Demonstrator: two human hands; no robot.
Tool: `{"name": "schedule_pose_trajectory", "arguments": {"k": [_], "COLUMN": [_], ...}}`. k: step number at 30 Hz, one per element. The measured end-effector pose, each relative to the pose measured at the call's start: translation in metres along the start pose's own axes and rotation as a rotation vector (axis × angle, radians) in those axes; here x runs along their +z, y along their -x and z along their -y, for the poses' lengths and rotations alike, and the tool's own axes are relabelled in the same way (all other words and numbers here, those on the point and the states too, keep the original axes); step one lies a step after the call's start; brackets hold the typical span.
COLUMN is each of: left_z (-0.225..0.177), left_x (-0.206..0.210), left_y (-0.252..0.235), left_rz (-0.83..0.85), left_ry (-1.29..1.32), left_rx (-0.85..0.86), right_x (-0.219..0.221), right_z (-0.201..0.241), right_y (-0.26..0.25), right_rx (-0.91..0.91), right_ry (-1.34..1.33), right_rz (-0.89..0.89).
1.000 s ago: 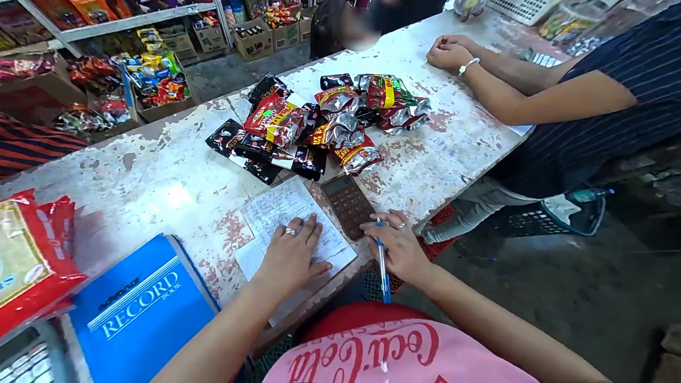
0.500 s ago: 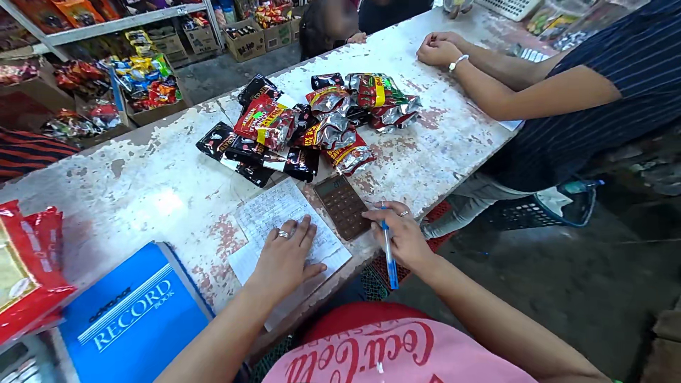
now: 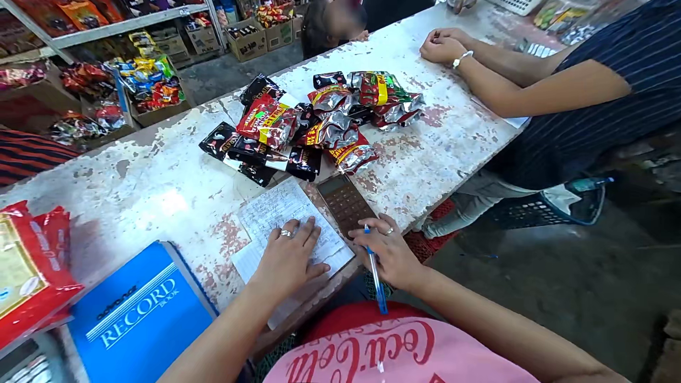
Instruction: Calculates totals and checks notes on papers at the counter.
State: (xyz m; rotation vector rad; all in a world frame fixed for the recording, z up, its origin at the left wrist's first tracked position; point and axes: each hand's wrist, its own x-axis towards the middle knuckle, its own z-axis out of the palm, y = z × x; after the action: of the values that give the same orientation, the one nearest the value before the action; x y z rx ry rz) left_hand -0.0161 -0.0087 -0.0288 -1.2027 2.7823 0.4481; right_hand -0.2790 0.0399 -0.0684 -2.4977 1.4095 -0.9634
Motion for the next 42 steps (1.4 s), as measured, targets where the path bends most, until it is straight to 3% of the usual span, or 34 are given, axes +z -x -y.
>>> {"name": "schedule_pose_trajectory", "arguments": {"k": [8, 15, 20, 28, 34, 38, 42], "left_z": [-0.001, 0.002, -0.001, -0.003, -0.001, -0.001, -0.004], "left_x": [0.0, 0.001, 0.0, 0.0, 0.001, 0.001, 0.001], "left_y": [-0.002, -0.001, 0.0, -0.001, -0.001, 0.0, 0.002], "left_rz": [-0.015, 0.01, 0.013, 0.038, 0.028, 0.047, 0.054], "left_ry": [-0.018, -0.024, 0.014, -0.007, -0.001, -0.002, 0.012], "left_rx": [0.009, 0.011, 0.021, 0.012, 0.017, 0.018, 0.048], "right_x": [-0.019, -0.008, -0.003, -0.018, -0.008, 0.005, 0.005], "right_z": [-0.03, -0.027, -0.016, -0.033, -0.023, -0.022, -0.032], "right_y": [-0.005, -0.029, -0.018, -0.004, -0.029, -0.047, -0.049], "right_rx": [0.187, 0.139, 0.05, 0.142, 0.108, 0.105, 0.139], "right_ry": [0.076, 0.035, 0.049, 0.112, 0.049, 0.031, 0.058], "right_rz": [-0.066, -0.012, -0.015, -0.062, -0.039, 0.071, -0.002]}}
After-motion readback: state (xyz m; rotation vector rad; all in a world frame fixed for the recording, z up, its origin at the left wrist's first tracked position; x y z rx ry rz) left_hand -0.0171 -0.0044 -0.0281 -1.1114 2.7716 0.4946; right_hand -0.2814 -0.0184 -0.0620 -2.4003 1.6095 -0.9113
